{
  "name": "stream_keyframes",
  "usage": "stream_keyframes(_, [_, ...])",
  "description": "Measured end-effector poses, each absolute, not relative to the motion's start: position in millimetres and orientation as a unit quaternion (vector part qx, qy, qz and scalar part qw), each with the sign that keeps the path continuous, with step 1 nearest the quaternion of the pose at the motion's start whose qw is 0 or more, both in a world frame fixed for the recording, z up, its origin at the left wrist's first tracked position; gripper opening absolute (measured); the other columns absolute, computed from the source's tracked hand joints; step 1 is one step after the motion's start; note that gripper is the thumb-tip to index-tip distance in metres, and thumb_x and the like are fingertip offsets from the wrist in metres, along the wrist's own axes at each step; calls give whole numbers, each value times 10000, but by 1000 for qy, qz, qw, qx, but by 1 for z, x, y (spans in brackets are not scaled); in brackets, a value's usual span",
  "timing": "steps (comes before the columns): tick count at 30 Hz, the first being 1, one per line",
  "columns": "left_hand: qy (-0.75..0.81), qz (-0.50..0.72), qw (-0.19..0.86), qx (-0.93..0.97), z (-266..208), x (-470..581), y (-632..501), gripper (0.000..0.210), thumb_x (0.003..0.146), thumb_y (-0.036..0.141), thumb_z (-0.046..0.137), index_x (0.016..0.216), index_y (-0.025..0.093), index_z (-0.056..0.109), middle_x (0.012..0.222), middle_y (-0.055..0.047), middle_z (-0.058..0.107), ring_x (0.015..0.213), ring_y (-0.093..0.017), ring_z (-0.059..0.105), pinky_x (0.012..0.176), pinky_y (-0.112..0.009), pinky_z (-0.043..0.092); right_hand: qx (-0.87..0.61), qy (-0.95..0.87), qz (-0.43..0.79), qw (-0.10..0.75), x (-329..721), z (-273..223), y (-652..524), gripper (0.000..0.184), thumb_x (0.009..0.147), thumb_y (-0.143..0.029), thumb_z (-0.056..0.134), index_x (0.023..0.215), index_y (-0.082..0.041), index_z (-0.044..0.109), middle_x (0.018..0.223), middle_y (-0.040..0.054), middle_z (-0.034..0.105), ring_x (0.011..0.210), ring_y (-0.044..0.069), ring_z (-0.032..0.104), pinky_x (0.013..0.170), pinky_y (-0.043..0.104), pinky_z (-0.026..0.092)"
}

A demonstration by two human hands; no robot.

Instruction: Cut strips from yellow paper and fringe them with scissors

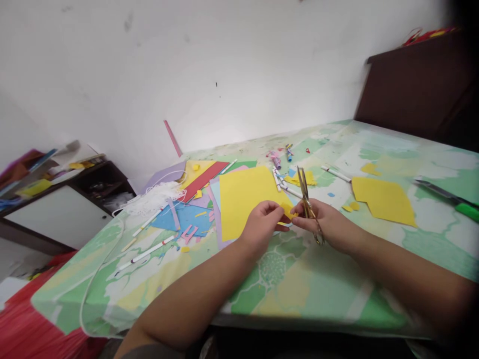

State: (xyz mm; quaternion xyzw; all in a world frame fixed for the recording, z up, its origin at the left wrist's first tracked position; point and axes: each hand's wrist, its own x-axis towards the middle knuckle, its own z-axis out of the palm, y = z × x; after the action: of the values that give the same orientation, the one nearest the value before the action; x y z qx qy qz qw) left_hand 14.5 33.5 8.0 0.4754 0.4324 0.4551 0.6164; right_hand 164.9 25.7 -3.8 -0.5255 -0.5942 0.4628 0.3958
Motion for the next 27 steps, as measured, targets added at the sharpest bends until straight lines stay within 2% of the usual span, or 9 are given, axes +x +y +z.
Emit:
stream_keyframes(3, [430,478,619,452,8,13,35,91,707,176,557,659,151,484,602,16,533,589,-102,580,569,-258,503,-501,-556,526,405,168,-6,28,189,684,-315,616,743,-203,476,598,-47,491,544,95,435,507,233,322])
stream_keyframes(7, [441,475,622,440,7,14,35,95,683,153,582,690,152,487,604,11,548,574,-103,584,585,-265,502,-480,-520,568,420,168,-9,28,190,684,-288,623,720,-205,456,555,-46,491,521,97,437,478,232,300])
stream_keyframes(12, [442,463,616,459,6,16,34,103,659,112,574,728,155,510,637,16,562,596,-98,588,592,-254,496,-475,-514,572,427,167,-8,27,165,684,-247,613,705,-206,455,544,-49,496,511,94,438,470,226,301])
stream_keyframes(18, [445,455,589,499,4,14,35,82,650,160,588,700,165,523,662,22,538,654,-101,563,595,-258,497,-472,-523,551,448,169,-12,31,185,689,-288,632,717,-210,466,598,-36,523,553,104,471,501,236,332])
stream_keyframes(27, [431,473,549,537,2,14,34,86,668,191,578,686,161,500,621,38,518,604,-82,548,564,-229,476,-459,-546,548,437,168,-11,30,236,671,-377,644,713,-201,492,634,-24,528,613,126,515,548,249,374])
